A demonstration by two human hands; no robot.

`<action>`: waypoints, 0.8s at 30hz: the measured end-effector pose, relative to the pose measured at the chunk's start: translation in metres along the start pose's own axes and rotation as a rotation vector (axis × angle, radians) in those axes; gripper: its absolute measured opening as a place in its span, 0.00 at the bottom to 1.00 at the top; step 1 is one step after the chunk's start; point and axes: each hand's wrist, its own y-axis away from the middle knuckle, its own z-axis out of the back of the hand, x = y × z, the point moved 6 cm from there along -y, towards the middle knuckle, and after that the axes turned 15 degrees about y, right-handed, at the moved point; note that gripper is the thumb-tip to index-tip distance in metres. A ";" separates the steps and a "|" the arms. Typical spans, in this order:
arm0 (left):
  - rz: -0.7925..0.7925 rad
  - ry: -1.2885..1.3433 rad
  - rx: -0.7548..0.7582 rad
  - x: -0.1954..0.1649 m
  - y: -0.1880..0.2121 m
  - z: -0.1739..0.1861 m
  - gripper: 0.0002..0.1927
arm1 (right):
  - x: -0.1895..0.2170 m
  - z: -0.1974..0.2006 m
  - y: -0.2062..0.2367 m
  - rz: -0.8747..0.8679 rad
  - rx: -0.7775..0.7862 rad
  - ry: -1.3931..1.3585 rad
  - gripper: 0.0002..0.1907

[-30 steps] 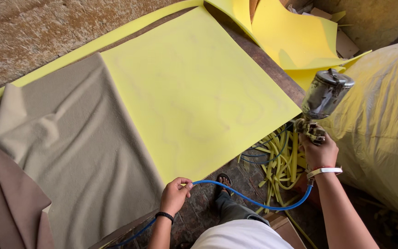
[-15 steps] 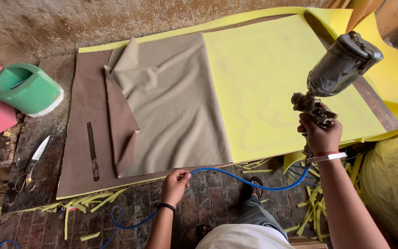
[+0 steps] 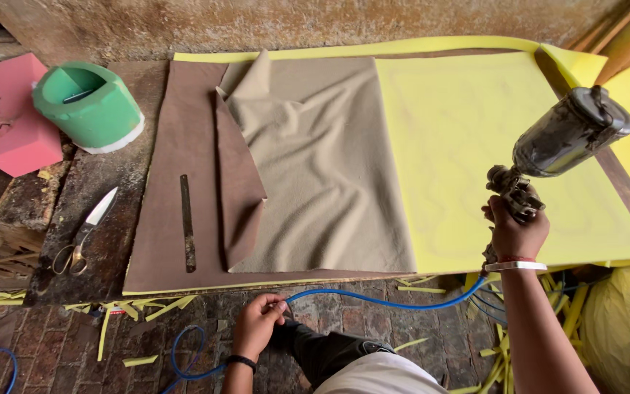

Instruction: The person carries a piece of brown fabric to a workbench, spreads it flat over a yellow foam sheet, and smooths it with both hands. They use a spray gun to apply adhesive to the foam, reposition and fold the fabric back, spray again, and press the fabric firmly onto the foam with their palms.

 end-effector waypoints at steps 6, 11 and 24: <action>-0.034 -0.006 -0.400 -0.027 -0.019 0.164 0.10 | 0.040 -0.229 0.003 -0.056 0.312 -0.154 0.14; 0.077 -0.202 -0.728 -0.044 0.006 0.339 0.11 | 0.081 -0.514 0.101 -0.160 0.699 -0.241 0.15; 0.260 0.062 -0.706 0.032 0.039 0.455 0.17 | 0.228 -0.919 0.323 0.035 1.110 0.075 0.22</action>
